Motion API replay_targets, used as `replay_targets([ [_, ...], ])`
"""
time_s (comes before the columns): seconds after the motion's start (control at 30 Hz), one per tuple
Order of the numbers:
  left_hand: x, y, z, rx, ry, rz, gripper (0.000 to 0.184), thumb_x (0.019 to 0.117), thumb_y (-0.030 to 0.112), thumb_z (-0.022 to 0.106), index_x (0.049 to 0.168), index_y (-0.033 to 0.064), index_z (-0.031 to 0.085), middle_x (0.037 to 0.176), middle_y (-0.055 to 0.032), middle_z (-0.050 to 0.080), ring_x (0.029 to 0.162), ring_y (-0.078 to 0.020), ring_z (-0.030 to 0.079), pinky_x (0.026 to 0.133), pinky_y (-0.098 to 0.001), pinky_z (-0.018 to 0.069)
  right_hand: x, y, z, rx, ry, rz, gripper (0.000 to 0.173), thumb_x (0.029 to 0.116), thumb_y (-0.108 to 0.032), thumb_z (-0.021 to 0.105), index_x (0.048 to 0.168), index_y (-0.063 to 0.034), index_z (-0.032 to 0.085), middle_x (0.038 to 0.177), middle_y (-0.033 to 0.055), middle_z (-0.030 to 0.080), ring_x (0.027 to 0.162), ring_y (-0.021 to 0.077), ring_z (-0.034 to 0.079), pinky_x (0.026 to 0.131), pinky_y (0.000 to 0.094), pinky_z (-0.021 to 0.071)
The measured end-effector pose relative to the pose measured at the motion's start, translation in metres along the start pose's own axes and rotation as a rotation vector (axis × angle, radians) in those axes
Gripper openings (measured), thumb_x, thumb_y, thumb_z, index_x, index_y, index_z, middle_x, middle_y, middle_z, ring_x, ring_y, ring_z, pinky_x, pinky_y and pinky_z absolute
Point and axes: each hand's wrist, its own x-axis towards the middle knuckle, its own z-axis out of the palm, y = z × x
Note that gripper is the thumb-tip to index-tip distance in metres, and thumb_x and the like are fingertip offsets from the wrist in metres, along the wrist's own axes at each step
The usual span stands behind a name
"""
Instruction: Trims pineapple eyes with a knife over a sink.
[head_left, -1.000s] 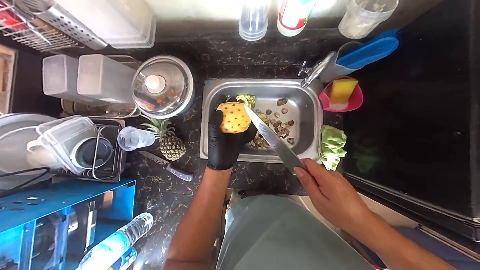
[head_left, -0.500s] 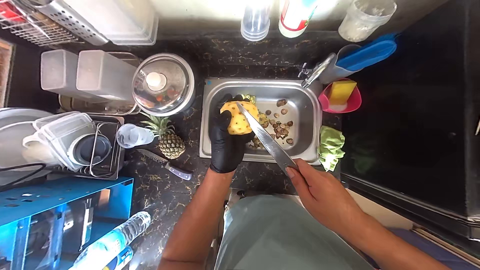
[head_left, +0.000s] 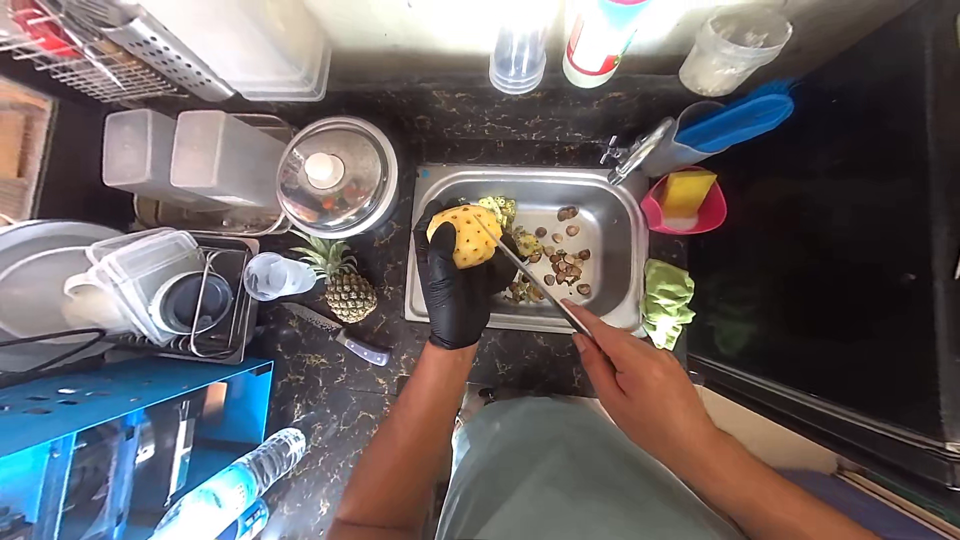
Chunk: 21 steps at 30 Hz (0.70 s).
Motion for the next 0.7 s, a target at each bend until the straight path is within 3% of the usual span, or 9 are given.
replay_targets([
  [0.27,-0.0034,-0.0007,0.005,0.07,0.035,0.034,0.043,0.104,0.024,0.048,0.145,0.0165,0.04,0.13,-0.0091,0.057,0.115,-0.0203,0.061,0.095,-0.04,0.0553,-0.001,-0.0049,0.0083,-0.096,-0.006,-0.001,0.041,0.1075,-0.024,0.044,0.144,-0.0166,0.062,0.08,0.0043,0.068,0.057,0.017,0.061,0.047,0.0344,0.0497],
  [0.7,-0.0016,-0.0003,0.0009,0.056,0.059,0.054,0.039,0.1055,0.021,0.047,0.144,0.0151,0.042,0.131,-0.0093,0.056,0.119,-0.0209,0.059,0.1,-0.0413,0.0522,-0.0014,-0.0049,0.0119,-0.11,-0.023,-0.003,0.041,0.1077,-0.024,0.044,0.144,-0.016,0.062,0.081,0.004,0.069,0.057,0.0171,0.061,0.048,0.034,0.0498],
])
